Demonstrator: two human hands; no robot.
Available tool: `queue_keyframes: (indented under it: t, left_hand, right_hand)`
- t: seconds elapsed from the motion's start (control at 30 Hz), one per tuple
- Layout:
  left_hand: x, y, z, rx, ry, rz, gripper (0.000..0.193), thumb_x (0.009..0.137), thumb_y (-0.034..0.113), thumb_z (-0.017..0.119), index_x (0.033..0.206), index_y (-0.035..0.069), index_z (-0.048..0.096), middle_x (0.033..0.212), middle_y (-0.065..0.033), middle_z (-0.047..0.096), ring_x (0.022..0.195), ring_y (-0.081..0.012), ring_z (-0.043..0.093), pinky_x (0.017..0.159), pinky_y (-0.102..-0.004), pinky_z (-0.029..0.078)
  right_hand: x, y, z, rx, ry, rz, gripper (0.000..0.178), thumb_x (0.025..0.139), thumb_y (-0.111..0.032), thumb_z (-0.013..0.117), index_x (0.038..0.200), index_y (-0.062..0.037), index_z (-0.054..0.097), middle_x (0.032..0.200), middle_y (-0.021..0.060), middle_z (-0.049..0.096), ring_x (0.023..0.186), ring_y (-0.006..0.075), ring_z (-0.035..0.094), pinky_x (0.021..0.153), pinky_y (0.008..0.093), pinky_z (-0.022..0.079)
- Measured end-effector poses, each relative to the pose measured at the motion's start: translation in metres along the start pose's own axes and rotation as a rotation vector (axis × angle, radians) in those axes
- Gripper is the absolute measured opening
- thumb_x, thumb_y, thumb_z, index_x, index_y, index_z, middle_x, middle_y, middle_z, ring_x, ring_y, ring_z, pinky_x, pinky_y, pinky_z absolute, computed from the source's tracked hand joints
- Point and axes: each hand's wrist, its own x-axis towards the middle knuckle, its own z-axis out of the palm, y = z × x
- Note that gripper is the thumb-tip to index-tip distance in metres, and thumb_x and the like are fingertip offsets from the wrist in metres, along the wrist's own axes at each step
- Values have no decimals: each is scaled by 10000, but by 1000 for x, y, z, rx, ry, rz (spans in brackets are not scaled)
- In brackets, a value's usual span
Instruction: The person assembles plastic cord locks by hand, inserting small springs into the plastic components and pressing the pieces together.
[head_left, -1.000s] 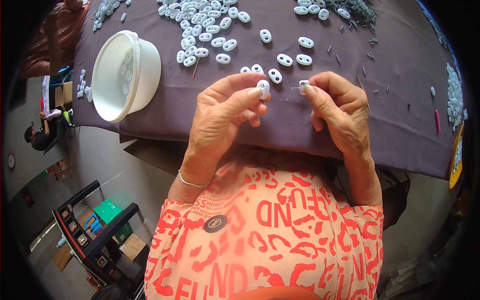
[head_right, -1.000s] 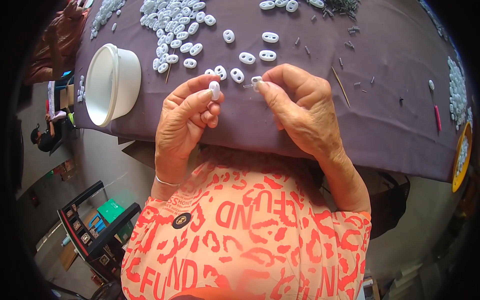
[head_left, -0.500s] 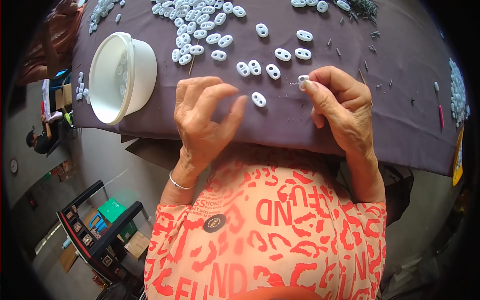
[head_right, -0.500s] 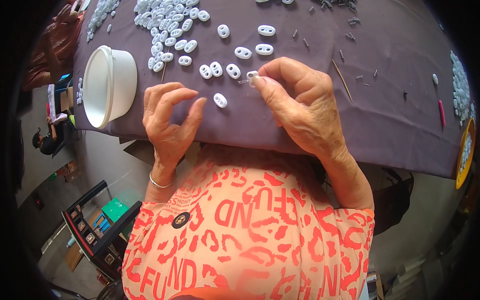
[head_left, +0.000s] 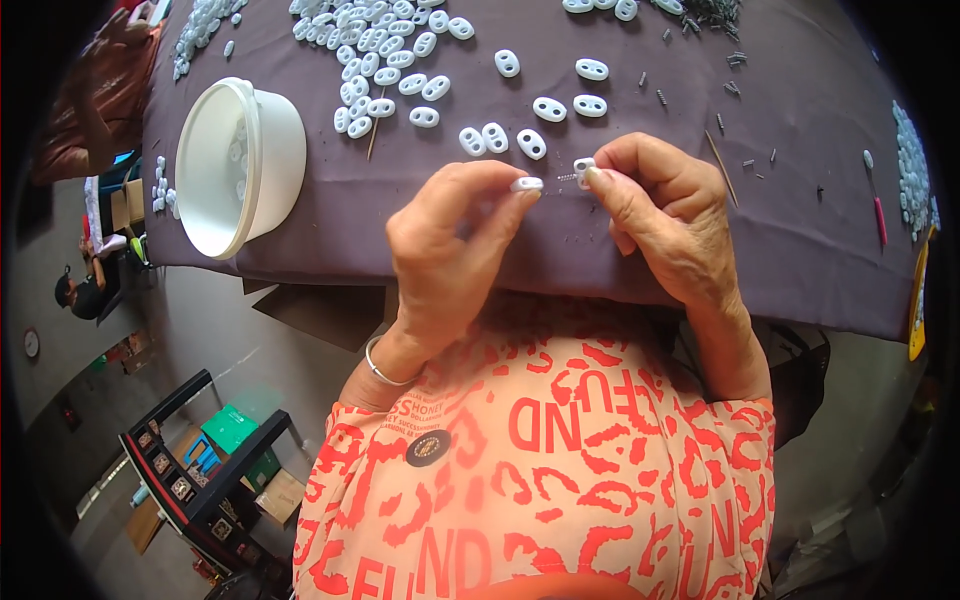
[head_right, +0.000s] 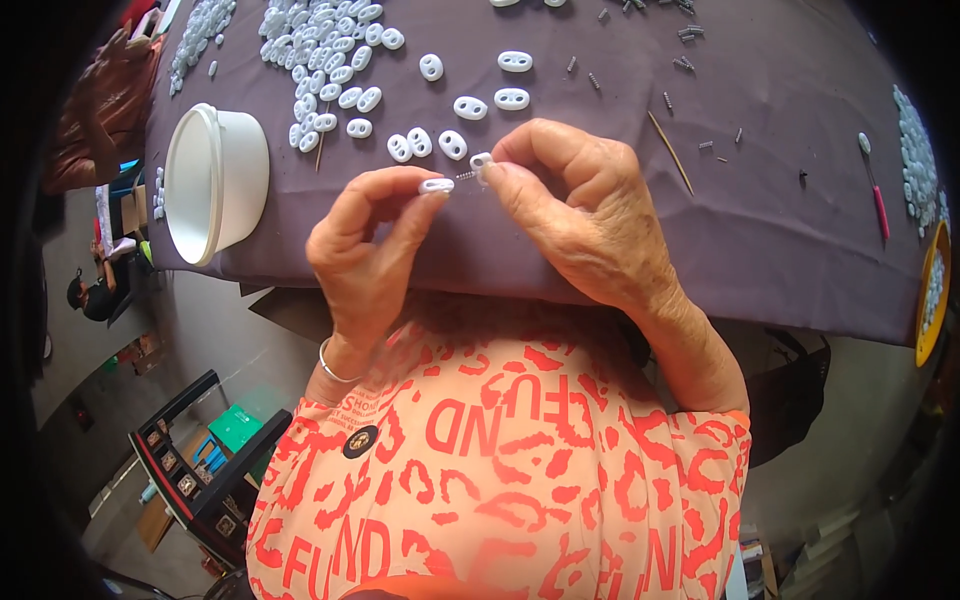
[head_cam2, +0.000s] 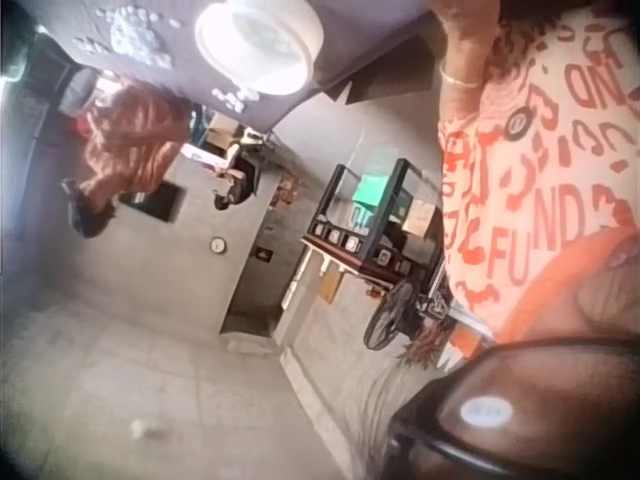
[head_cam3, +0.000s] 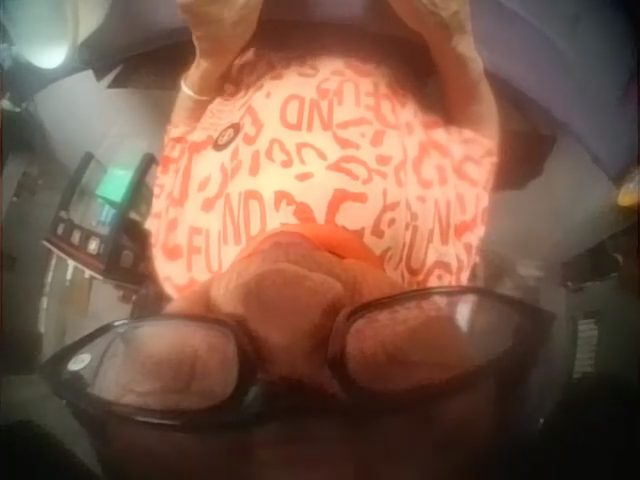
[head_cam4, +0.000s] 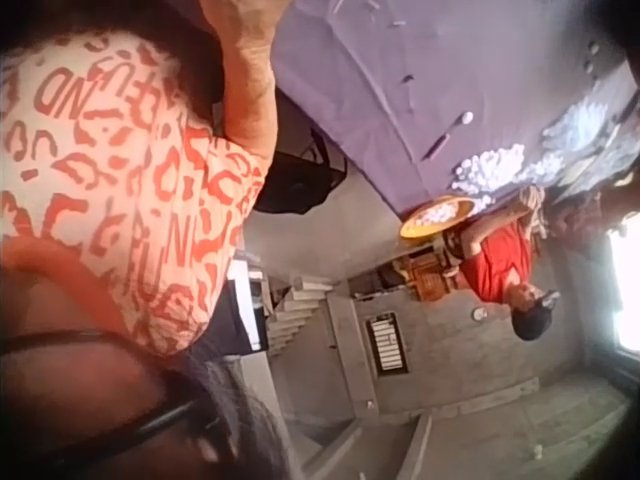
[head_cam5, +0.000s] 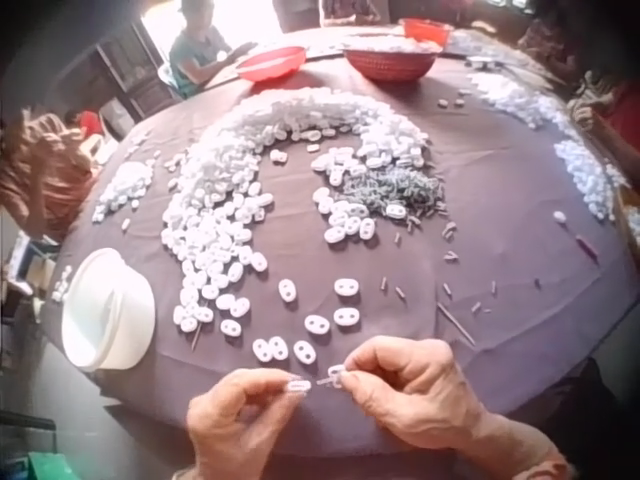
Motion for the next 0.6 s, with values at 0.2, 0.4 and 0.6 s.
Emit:
queue_keyframes:
  t: [0.2, 0.4, 0.6]
  left_hand:
    - [8, 8, -5, -588, -105, -438, 142, 843, 56, 597, 964, -17, 598, 862, -105, 654, 737, -162, 645, 590, -223, 487]
    - [12, 7, -5, -716, -157, -458, 109, 842, 9, 536, 948, -9, 558, 928, -135, 633, 737, -183, 650, 639, -259, 520]
    - [8, 5, 6, -558, -141, -274, 126, 830, -15, 552, 955, -17, 559, 923, -117, 627, 745, -152, 638, 650, -244, 514]
  right_hand:
    - [-2, -3, 0, 13, -21, 2, 111, 869, -91, 580, 867, 18, 599, 678, -28, 548, 507, 9, 443, 429, 157, 343]
    - [-2, -1, -2, 33, -32, -3, 120, 873, -97, 576, 878, 20, 600, 687, -23, 552, 515, 10, 447, 436, 155, 347]
    - [0, -6, -4, 249, -75, 109, 137, 870, -122, 586, 872, 15, 595, 695, -4, 574, 511, 28, 472, 434, 167, 360]
